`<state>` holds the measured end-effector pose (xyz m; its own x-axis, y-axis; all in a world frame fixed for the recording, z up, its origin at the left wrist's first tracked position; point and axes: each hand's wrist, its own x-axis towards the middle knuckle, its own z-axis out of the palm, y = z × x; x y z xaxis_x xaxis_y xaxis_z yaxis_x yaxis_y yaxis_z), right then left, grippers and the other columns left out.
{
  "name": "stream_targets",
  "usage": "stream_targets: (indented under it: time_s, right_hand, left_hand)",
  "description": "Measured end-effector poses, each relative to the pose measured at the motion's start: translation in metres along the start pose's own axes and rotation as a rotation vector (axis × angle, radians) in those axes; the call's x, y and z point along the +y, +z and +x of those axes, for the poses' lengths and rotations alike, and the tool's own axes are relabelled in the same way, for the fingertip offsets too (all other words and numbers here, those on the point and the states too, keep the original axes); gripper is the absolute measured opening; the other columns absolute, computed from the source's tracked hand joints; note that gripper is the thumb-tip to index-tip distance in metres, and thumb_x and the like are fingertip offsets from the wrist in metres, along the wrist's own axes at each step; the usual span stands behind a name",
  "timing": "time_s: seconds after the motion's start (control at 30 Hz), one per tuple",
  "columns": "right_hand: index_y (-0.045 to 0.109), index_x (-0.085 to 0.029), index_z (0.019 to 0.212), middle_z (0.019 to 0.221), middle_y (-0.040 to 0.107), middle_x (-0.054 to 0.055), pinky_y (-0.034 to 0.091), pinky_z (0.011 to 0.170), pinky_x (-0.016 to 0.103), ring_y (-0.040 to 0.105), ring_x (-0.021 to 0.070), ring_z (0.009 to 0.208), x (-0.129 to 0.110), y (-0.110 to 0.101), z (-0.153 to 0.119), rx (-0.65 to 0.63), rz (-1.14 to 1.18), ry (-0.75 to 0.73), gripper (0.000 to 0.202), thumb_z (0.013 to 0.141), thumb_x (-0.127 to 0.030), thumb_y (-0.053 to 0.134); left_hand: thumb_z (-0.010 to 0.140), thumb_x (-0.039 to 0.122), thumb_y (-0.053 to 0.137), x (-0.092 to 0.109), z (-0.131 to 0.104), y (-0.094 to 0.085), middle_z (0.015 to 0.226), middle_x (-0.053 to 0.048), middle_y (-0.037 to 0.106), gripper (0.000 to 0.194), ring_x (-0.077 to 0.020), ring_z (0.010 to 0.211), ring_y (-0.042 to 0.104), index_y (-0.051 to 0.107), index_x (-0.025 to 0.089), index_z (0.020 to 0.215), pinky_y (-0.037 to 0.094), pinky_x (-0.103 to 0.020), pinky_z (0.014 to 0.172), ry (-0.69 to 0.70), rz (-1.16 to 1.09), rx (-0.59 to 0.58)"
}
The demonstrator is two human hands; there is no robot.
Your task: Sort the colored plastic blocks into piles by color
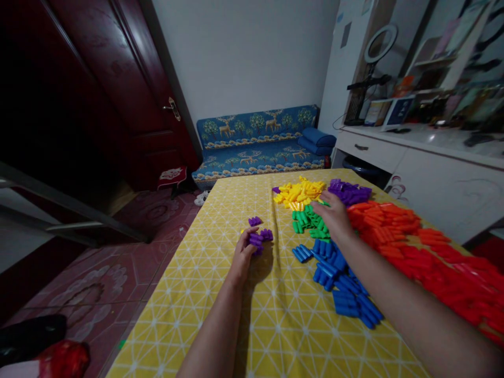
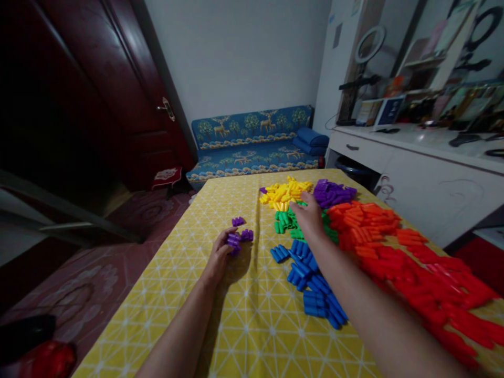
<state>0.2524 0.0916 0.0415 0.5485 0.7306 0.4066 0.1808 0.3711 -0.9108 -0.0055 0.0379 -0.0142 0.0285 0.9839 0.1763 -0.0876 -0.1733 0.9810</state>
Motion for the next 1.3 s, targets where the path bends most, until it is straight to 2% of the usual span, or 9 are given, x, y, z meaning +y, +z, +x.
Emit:
stream_targets:
  time_s: [0.07,0.13,0.23,0.33,0.53,0.77,1.03,1.17,1.3]
  right_hand:
    - [0.068,-0.015,0.105,0.102,0.071,0.012,0.056,0.062,0.034,0.07,0.0215,0.074,-0.008,0.016,-0.048,-0.308,0.039,0.151,0.041,0.068,-0.031,0.073]
    - [0.067,-0.019,0.11,0.108,0.07,0.01,0.055,0.061,0.033,0.069,0.0191,0.07,-0.016,0.03,-0.094,-0.508,0.024,0.195,0.04,0.072,-0.031,0.069]
    - [0.065,-0.023,0.119,0.112,0.068,0.008,0.055,0.066,0.033,0.065,0.0149,0.066,-0.023,0.04,-0.141,-0.523,-0.078,0.081,0.045,0.074,-0.027,0.066]
    - [0.068,-0.022,0.118,0.106,0.068,0.01,0.055,0.068,0.033,0.064,0.0165,0.069,-0.023,0.041,-0.154,-0.476,-0.152,0.009,0.041,0.078,-0.031,0.065]
    - [0.072,-0.02,0.103,0.095,0.07,0.008,0.052,0.064,0.03,0.064,0.017,0.07,-0.015,0.031,-0.141,-0.522,-0.172,0.046,0.027,0.081,-0.031,0.062]
    - [0.072,-0.019,0.094,0.085,0.073,0.005,0.05,0.059,0.025,0.065,0.0159,0.066,-0.017,0.027,-0.139,-0.586,-0.183,0.111,0.022,0.076,-0.025,0.062]
    - [0.067,-0.017,0.094,0.083,0.073,0.007,0.051,0.053,0.024,0.067,0.0173,0.066,-0.023,0.016,-0.122,-0.408,0.023,0.208,0.031,0.075,-0.041,0.066]
    - [0.068,-0.016,0.092,0.074,0.07,0.005,0.048,0.047,0.023,0.063,0.0149,0.057,-0.018,0.0,-0.083,-0.278,0.037,0.249,0.038,0.069,-0.046,0.071]
    - [0.067,-0.015,0.085,0.062,0.064,0.001,0.048,0.045,0.025,0.06,0.015,0.049,-0.004,-0.024,-0.011,-0.159,-0.076,0.225,0.031,0.066,-0.038,0.074]
  left_hand:
    - [0.075,0.029,0.058,0.001,0.0,0.0,0.112,-0.008,0.068,0.052,-0.023,0.103,0.064,0.058,0.019,0.126,0.051,-0.036,0.092,0.013,0.037,-0.004]
    - [0.077,0.032,0.065,0.003,0.0,0.001,0.117,-0.009,0.068,0.053,-0.023,0.106,0.064,0.056,0.02,0.127,0.049,-0.036,0.096,0.019,0.01,-0.035]
    - [0.074,0.035,0.076,0.006,-0.003,0.003,0.11,-0.009,0.07,0.055,-0.0215,0.099,0.067,0.056,0.02,0.123,0.051,-0.035,0.093,-0.005,-0.096,-0.111]
    - [0.068,0.036,0.084,0.009,-0.006,0.006,0.103,-0.009,0.071,0.055,-0.0204,0.09,0.069,0.059,0.019,0.113,0.053,-0.032,0.086,-0.028,-0.162,-0.164]
    - [0.061,0.039,0.089,0.01,-0.009,0.007,0.085,-0.006,0.073,0.068,-0.0175,0.067,0.067,0.062,0.015,0.118,0.052,-0.025,0.06,-0.121,-0.071,-0.272]
    - [0.064,0.038,0.088,0.002,-0.008,0.007,0.091,-0.009,0.075,0.073,-0.0183,0.074,0.068,0.061,0.014,0.128,0.052,-0.026,0.066,-0.159,-0.05,-0.341]
    - [0.069,0.045,0.083,0.004,-0.006,0.007,0.065,-0.001,0.068,0.054,-0.0101,0.053,0.058,0.069,0.012,0.11,0.046,-0.021,0.056,-0.141,-0.072,-0.258]
    - [0.073,0.049,0.078,0.005,-0.004,0.006,0.078,-0.005,0.073,0.045,-0.0141,0.067,0.065,0.074,0.013,0.101,0.049,-0.023,0.065,-0.128,-0.029,-0.155]
    - [0.077,0.054,0.072,0.003,-0.001,0.006,0.087,-0.007,0.074,0.044,-0.0168,0.077,0.066,0.076,0.014,0.095,0.05,-0.025,0.071,-0.089,-0.008,-0.062]
